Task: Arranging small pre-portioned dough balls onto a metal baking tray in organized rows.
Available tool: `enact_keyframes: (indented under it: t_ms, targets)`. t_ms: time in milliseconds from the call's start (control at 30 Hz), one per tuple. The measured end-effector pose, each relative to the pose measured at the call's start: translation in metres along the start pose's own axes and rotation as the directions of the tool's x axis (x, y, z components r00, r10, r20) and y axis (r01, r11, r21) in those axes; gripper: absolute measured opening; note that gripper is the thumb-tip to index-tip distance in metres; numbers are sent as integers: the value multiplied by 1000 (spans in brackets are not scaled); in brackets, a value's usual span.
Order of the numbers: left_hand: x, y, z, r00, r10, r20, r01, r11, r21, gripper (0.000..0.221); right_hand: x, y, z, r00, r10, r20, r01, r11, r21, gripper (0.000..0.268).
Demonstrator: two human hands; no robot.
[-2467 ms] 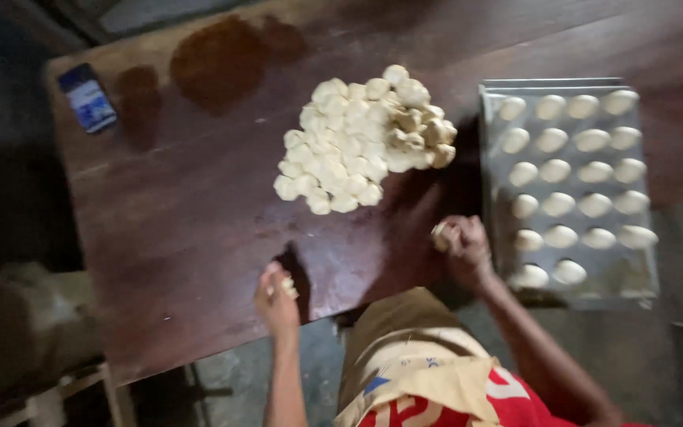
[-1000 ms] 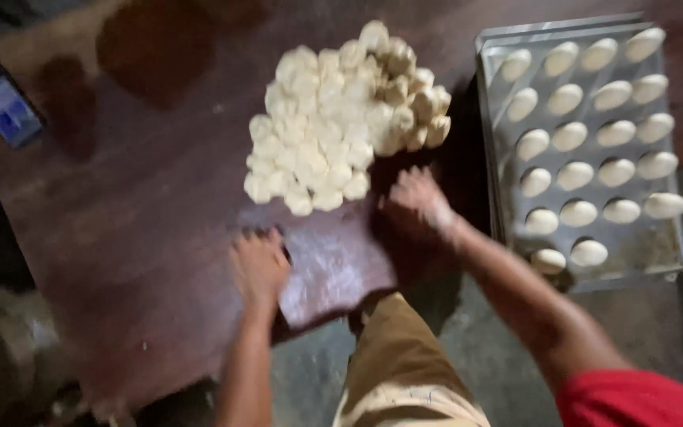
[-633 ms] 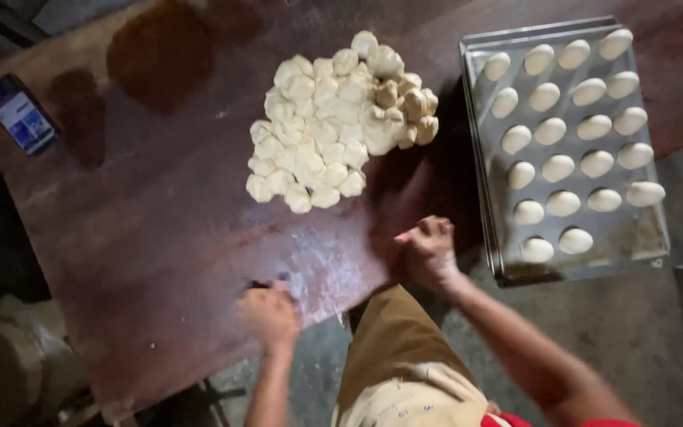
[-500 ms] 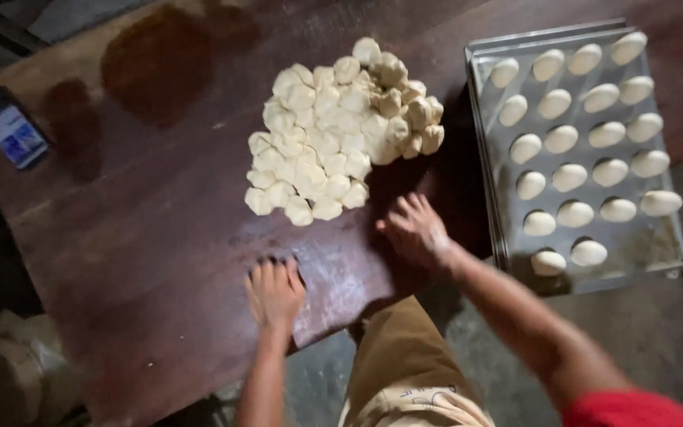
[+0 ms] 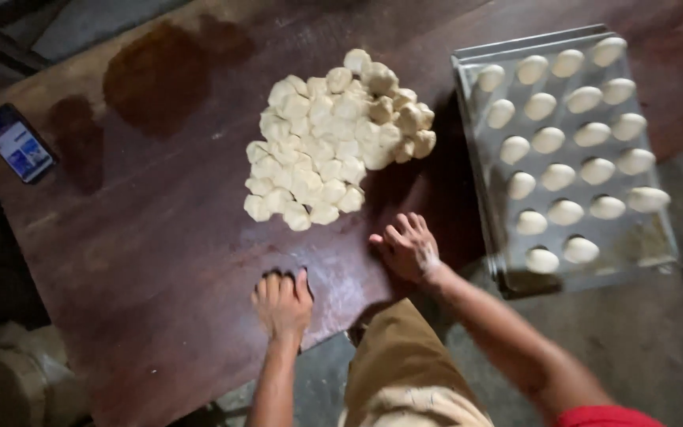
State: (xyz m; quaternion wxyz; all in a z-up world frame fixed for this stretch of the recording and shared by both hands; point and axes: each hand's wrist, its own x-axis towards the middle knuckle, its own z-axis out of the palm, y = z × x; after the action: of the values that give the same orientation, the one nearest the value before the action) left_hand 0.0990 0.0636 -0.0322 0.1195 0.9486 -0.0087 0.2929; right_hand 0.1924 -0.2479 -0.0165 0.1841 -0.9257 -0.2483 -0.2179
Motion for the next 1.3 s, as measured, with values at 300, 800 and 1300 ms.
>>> enact_keyframes:
  t_ms: [300, 800, 1300]
  targets:
    - [45, -83, -2, 997, -48, -57, 56, 987, 152, 60, 18, 77, 3, 997, -72, 0, 70, 970, -232, 28]
    - [14, -79, -7, 982, -191, -9, 190, 981, -36, 59, 13, 60, -16, 996, 93, 16, -93, 995, -23, 40]
    - [-13, -75, -41, 944, -308, 120, 286, 943, 171, 55, -6, 70, -51, 995, 44, 89, -59, 983, 176, 65]
